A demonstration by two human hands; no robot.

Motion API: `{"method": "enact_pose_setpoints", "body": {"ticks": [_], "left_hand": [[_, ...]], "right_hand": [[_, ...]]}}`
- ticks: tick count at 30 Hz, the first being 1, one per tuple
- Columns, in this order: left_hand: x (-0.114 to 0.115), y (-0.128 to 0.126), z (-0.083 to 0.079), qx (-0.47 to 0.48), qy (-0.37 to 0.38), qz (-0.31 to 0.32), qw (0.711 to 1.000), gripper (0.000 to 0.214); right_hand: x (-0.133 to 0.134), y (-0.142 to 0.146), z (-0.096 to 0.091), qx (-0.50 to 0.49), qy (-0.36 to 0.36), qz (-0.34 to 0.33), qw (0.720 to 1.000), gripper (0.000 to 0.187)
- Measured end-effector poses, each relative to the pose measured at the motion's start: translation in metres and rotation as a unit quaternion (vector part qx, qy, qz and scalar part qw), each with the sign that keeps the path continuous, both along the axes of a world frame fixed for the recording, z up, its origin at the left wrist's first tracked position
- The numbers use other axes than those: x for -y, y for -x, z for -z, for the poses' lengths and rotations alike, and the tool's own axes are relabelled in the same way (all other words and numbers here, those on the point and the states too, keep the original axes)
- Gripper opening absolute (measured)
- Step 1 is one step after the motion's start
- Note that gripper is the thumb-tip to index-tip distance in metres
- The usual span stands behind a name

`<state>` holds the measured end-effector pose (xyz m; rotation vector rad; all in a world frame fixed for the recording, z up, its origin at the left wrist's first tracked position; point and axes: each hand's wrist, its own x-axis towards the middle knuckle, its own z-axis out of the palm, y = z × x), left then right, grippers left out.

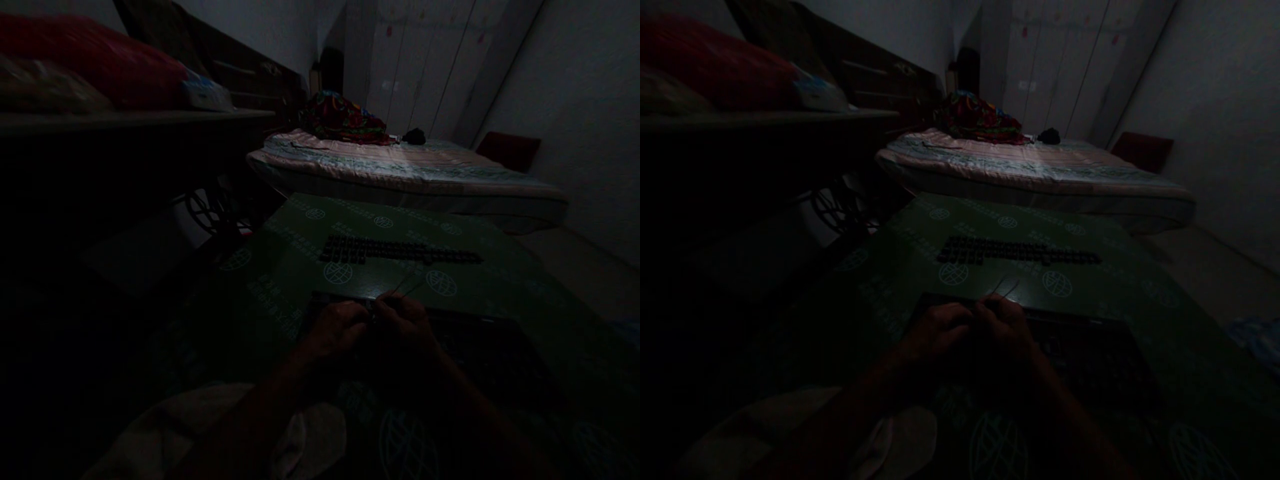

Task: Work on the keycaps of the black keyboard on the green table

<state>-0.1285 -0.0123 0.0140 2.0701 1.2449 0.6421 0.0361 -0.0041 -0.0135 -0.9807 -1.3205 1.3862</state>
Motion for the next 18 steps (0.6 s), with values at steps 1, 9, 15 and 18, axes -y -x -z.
{"method": "enact_pose_setpoints", "body": {"ticks": [1,9,15,18], "left_hand": [[0.000,0.000,0.000,0.022,0.009,-0.015,1.000,0.021],[0.002,0.002,-0.005,0.206,0.130,-0.121,0.962,0.026],[0.001,0.016,-0.014,0.310,0.193,-0.180,0.913,0.020],[-0.001,0.021,-0.014,0.365,0.225,-0.179,0.886,0.021]], "right_hand": [[0.000,-0.001,0.002,0.016,-0.024,0.003,1.000,0.021],[-0.004,-0.007,-0.016,0.238,-0.271,0.031,0.932,0.018],[-0.009,-0.002,-0.023,0.328,-0.344,-0.027,0.879,0.021],[-0.013,0.005,-0.026,0.327,-0.336,-0.084,0.879,0.029]]}}
